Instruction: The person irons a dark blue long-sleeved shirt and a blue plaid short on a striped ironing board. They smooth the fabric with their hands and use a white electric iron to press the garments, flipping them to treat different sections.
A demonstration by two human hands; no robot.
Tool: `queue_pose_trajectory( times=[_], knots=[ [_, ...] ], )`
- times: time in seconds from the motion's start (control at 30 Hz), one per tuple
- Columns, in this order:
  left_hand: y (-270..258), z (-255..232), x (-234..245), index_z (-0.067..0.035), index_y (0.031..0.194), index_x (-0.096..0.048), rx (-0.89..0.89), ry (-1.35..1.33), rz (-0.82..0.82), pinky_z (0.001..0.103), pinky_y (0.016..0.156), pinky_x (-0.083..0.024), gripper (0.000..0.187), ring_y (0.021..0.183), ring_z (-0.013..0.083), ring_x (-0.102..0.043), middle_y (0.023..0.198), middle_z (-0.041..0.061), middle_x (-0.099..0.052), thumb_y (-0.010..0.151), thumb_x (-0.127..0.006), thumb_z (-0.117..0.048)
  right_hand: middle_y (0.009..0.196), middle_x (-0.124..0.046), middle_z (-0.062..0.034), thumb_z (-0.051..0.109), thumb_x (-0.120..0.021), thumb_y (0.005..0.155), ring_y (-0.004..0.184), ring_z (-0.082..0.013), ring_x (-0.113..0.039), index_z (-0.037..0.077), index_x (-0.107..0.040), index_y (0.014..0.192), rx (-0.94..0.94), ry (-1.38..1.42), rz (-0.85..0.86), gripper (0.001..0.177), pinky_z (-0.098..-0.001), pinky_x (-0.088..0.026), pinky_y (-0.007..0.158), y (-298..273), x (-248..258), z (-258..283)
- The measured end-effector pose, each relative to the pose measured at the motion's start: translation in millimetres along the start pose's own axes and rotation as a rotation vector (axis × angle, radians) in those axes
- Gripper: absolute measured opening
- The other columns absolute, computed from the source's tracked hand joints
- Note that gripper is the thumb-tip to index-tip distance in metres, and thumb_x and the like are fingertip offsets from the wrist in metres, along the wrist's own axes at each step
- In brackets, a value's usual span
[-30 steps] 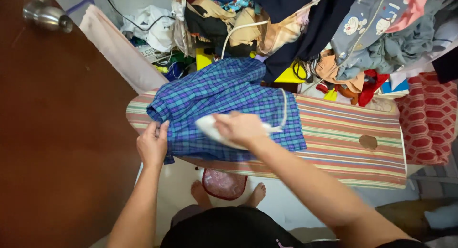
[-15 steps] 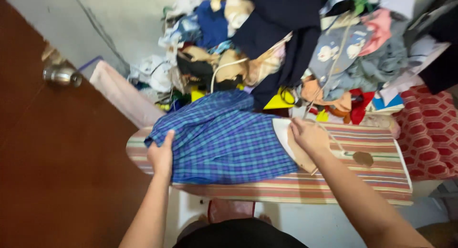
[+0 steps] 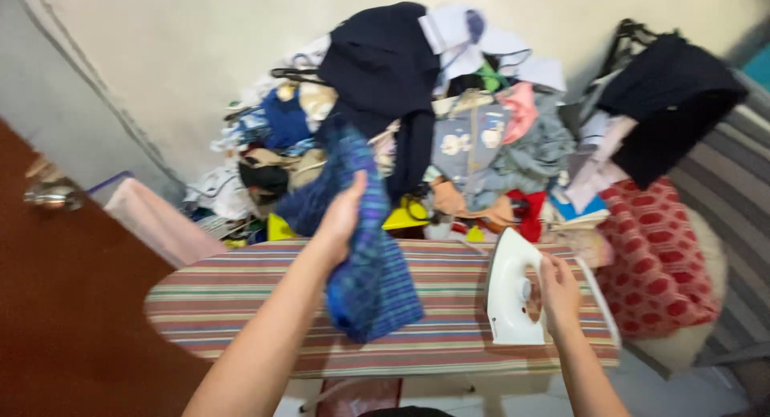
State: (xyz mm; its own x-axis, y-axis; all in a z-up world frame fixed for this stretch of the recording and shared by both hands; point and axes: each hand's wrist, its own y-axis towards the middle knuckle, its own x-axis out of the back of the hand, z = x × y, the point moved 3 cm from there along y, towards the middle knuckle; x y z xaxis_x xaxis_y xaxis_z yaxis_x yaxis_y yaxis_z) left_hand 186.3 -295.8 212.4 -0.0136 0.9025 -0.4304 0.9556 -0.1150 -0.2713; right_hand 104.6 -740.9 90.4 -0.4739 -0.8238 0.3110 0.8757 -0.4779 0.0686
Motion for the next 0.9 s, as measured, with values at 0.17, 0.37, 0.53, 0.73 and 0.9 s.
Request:
queue_pose_trajectory(
  times=[0.17, 0.37, 0.53, 0.73, 0.9],
  knots=[
    [-36, -32, -139, -0.011, 0.101, -0.071, 0.016, -0.208, 0.332, 0.033, 0.069, -0.054, 0.053, 0.074, 0.0153, -0.067, 0.086, 0.002, -0.073, 0.097, -0.058, -0.062, 0.085, -0.062, -0.0047, 0.034, -0.057, 0.107, 0.065, -0.0107, -0.053, 0.003, -0.066, 0.123, 0.029, 0.105, -0.135, 0.036, -0.0279, -0.044, 0.057, 13, 92, 27],
    [-100, -97, -140, -0.007, 0.115, -0.070, -0.129, -0.394, 0.404, 0.042, 0.083, -0.057, 0.055, 0.089, 0.0243, -0.072, 0.103, 0.010, -0.076, 0.099, -0.057, -0.058, 0.091, -0.066, -0.0016, 0.031, -0.058, 0.106, 0.067, -0.0073, -0.055, 0.006, -0.065, 0.130, 0.130, 0.078, -0.139, 0.036, -0.0239, -0.046, 0.056, 50, 139, 67],
    [-102, -56, -17, -0.005, 0.130, -0.066, -0.145, -0.378, 0.190, 0.047, 0.098, -0.056, 0.059, 0.106, 0.0275, -0.072, 0.123, 0.012, -0.073, 0.096, -0.058, -0.054, 0.089, -0.065, -0.0006, 0.029, -0.056, 0.107, 0.064, -0.0075, -0.058, 0.006, -0.063, 0.134, 0.137, 0.017, -0.048, 0.036, -0.0248, -0.047, 0.052, 58, 133, 106],
    [-66, 88, 196, -0.004, 0.134, -0.065, 0.115, 0.088, -0.198, 0.044, 0.097, -0.054, 0.064, 0.110, 0.0272, -0.070, 0.126, 0.013, -0.074, 0.091, -0.063, -0.052, 0.088, -0.067, -0.0033, 0.029, -0.059, 0.107, 0.058, -0.0114, -0.054, 0.007, -0.067, 0.131, 0.155, -0.155, 0.155, 0.034, -0.0277, -0.043, 0.049, 37, 66, 147],
    [-55, 162, 300, -0.008, 0.125, -0.072, 0.071, 1.025, -0.445, 0.043, 0.098, -0.051, 0.055, 0.112, 0.0333, -0.070, 0.121, 0.020, -0.074, 0.086, -0.072, -0.047, 0.084, -0.073, -0.0112, 0.033, -0.064, 0.103, 0.067, -0.0163, -0.066, 0.021, -0.072, 0.131, 0.352, -0.646, 0.301, 0.032, -0.0351, -0.052, 0.064, 18, -10, 150]
  ],
)
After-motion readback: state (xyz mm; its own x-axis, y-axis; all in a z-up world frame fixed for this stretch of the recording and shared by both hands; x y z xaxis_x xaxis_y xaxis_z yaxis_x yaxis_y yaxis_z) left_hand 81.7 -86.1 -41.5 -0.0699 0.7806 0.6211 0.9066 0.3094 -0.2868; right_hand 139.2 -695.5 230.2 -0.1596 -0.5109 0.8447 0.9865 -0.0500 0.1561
